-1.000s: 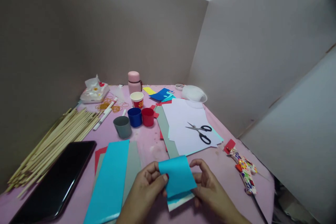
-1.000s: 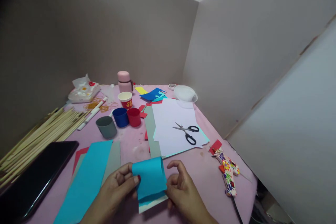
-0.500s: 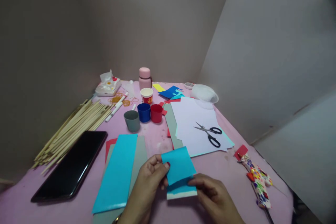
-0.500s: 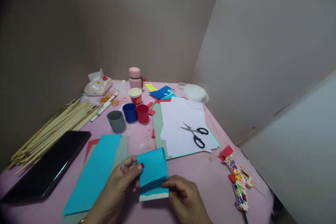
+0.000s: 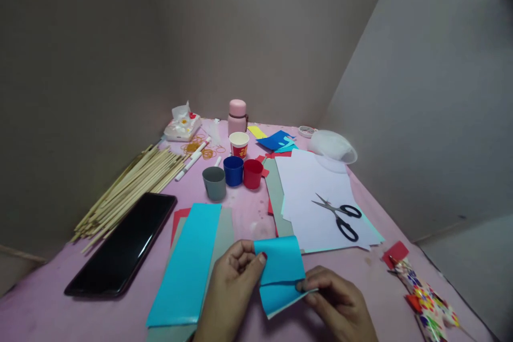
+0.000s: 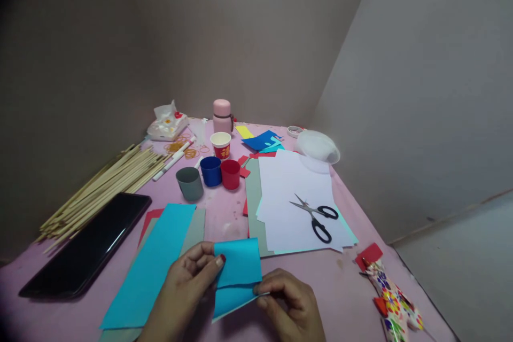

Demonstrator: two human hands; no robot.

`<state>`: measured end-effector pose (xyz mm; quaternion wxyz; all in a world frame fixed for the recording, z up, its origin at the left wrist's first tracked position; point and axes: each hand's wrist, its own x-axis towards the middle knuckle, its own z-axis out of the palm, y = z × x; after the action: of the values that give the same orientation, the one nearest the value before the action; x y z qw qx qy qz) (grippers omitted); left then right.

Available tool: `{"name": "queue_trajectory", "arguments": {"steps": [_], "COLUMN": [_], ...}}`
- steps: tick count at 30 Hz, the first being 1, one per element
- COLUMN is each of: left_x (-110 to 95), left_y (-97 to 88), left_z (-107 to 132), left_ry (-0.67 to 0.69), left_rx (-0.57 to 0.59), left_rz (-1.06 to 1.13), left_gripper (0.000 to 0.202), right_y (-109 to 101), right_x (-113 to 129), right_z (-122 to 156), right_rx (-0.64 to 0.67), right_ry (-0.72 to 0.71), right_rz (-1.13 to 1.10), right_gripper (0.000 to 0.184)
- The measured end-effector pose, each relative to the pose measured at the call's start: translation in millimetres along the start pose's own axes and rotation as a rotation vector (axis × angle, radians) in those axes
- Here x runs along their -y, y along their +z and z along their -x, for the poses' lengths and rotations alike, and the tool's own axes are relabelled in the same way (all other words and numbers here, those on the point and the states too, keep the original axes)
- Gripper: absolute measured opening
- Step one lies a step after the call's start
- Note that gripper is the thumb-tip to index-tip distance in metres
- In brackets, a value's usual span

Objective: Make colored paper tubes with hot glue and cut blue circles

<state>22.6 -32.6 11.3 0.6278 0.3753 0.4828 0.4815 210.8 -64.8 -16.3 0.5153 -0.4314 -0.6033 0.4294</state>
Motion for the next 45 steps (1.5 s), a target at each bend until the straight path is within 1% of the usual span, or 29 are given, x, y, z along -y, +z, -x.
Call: {"name": "queue_trajectory", "arguments": {"steps": [3,6,8,11,14,19,24,31,35,39,45], "left_x": [-0.7,-0.8,-0.5,-1.1,-2.4,-2.1,-2.9,-0.7,1.9,-0.3,-4.8], "left_y": [1.4,2.0,2.2,3.3,5.4,8.8,9.1,6.7,5.2,7.0,9.6], "left_z": [3.1,2.8,2.0,2.9,5.4,4.7,4.0,1.6,0.4,1.2,4.1], "left_ry": [0.009,-0.003,-0.025,-0.028,-0.014,-0.003,-0.046,-0.048,-0.053,-0.057,-0.053], "left_rx": [-0.042,-0.086,-0.080,-0.080,-0.095,-0.108,-0.118,-0.110,-0.110,-0.106,-0.143], "left_rz": [-0.053,-0.058,-0.071,-0.110,-0.136,-0.158,-0.143,-0.158,-0.147,-0.155,-0.158], "left_gripper": [0.016,0.016,0.016,0.016,0.016,0.017,0.018,0.021,0.021,0.022,0.020], "right_y": [9.5,16.7,19.3,20.4,20.7,22.8,22.9,15.8,15.2,16.1,16.4], "right_x": [0.1,3.7,6.3,8.7,8.0,2.8,-0.1,-1.1,0.2,0.3,-1.1], "right_z": [1.0,0.0,-0.8,-1.7,-1.4,1.7,1.9,0.9,0.7,-0.2,-0.4], "right_rx": [-0.106,-0.195,-0.263,-0.300,-0.305,-0.302,-0.280,-0.198,-0.206,-0.204,-0.211], "right_ry": [0.121,0.252,0.332,0.394,0.401,0.344,0.322,0.367,0.371,0.370,0.370], "right_rz": [-0.070,-0.135,-0.165,-0.219,-0.233,-0.128,-0.071,-0.053,-0.045,-0.038,-0.050], "right_gripper": [0.015,0.023,0.027,0.031,0.035,0.038,0.038,0.041,0.040,0.040,0.040]}}
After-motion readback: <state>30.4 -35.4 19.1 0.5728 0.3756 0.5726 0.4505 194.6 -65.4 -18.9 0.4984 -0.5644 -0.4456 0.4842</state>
